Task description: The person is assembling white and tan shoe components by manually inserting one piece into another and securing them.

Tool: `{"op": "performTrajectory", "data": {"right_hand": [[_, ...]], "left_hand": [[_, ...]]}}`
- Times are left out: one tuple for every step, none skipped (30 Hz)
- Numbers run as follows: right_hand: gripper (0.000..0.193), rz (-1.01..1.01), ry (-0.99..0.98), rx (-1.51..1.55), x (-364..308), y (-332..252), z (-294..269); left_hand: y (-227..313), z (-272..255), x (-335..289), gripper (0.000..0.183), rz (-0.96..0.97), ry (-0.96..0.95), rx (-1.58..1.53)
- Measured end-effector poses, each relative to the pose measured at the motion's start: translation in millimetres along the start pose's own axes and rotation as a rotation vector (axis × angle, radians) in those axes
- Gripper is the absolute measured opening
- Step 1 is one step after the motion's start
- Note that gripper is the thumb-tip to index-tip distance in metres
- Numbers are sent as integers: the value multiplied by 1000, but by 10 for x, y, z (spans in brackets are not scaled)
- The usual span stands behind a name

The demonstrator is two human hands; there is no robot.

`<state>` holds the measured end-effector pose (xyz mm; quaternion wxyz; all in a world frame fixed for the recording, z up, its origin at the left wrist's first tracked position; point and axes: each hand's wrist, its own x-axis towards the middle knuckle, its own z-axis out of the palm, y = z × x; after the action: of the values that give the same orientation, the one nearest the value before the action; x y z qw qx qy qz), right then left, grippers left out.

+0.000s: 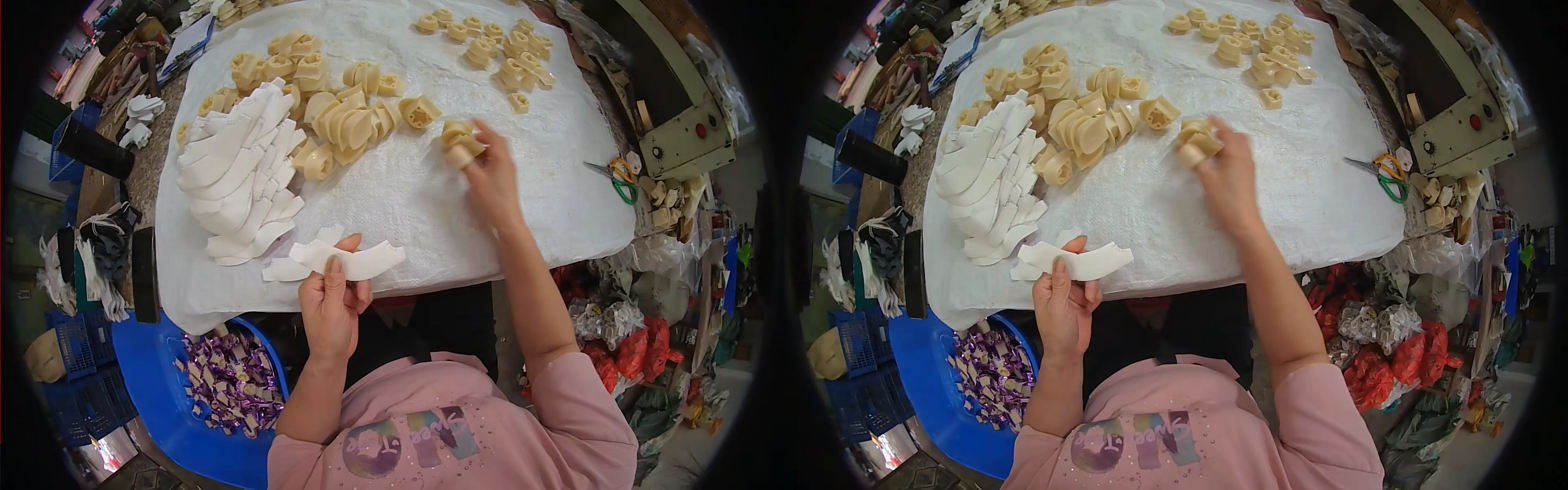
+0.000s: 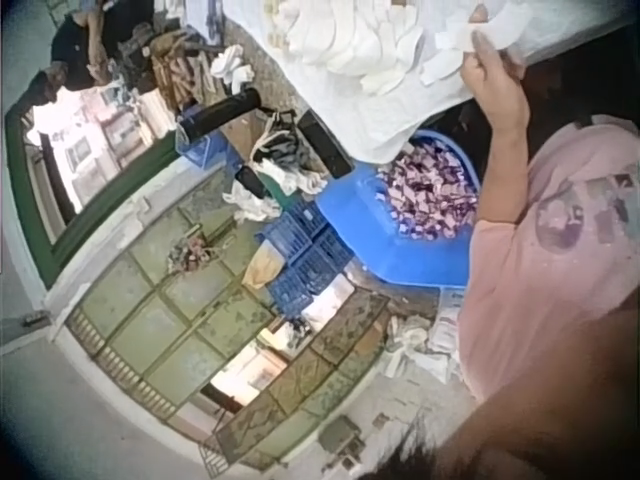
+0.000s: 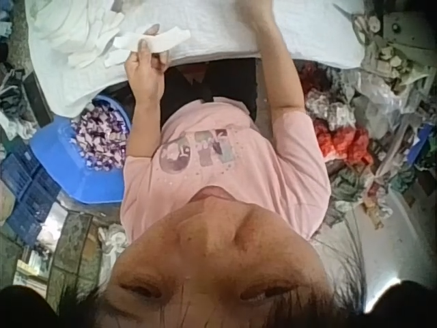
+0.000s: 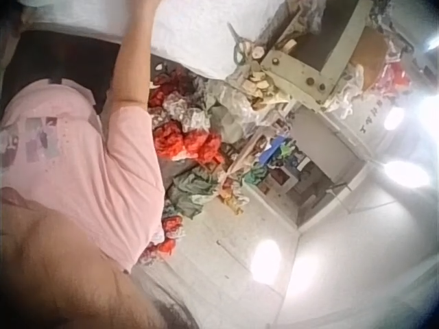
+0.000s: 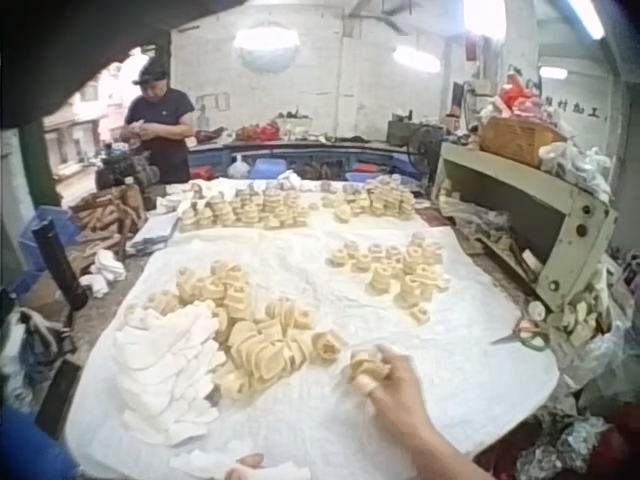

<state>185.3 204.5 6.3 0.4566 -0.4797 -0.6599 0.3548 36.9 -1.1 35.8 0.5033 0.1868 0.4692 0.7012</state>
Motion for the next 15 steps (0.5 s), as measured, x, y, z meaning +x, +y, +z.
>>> {"op": "performTrajectory", "data": {"right_hand": [[40, 5, -1, -1, 17, -37, 50], [41, -42, -27, -259, 25, -134, 91], [41, -89, -53, -518, 29, -186, 119], [41, -86, -60, -449, 45, -200, 128], [41, -82, -57, -452, 25, -235, 132], [41, -119, -102, -510, -5, -292, 129], [41, -159, -149, -566, -31, -334, 133], [42, -152, -186, -646, -57, -331, 103], [42, -154, -187, -645, -102, -307, 72], [41, -162, -186, -633, -163, -272, 37], [41, -171, -186, -621, -207, -261, -1], [41, -174, -187, -621, -222, -273, -61], [42, -137, -224, -564, -230, -309, -120], [44, -100, -260, -508, -248, -350, -155], [44, -101, -264, -507, -291, -394, -169]], "left_hand": [[-16, 3, -8, 39, -4, 2, 1], [-16, -1, -21, 39, -11, 1, -5], [-15, -4, -34, 39, -18, -1, -11], [-13, -6, -39, 39, -23, -3, -11], [-7, -15, -48, 39, -25, 21, -4], [-4, -23, -55, 39, -27, 45, 3], [-7, -38, -53, 39, -26, 45, 3], [-14, -57, -49, 39, -15, 22, 13], [-17, -67, -48, 39, -2, 0, 23], [-15, -64, -52, 39, 0, 2, 21], [-13, -57, -55, 39, -3, 1, 35], [-9, -54, -58, 40, -5, 1, 48], [-7, -66, -65, 40, -4, 5, 47], [-3, -79, -71, 39, -23, 6, 26], [0, -92, -75, 38, -42, 8, 5]]}}
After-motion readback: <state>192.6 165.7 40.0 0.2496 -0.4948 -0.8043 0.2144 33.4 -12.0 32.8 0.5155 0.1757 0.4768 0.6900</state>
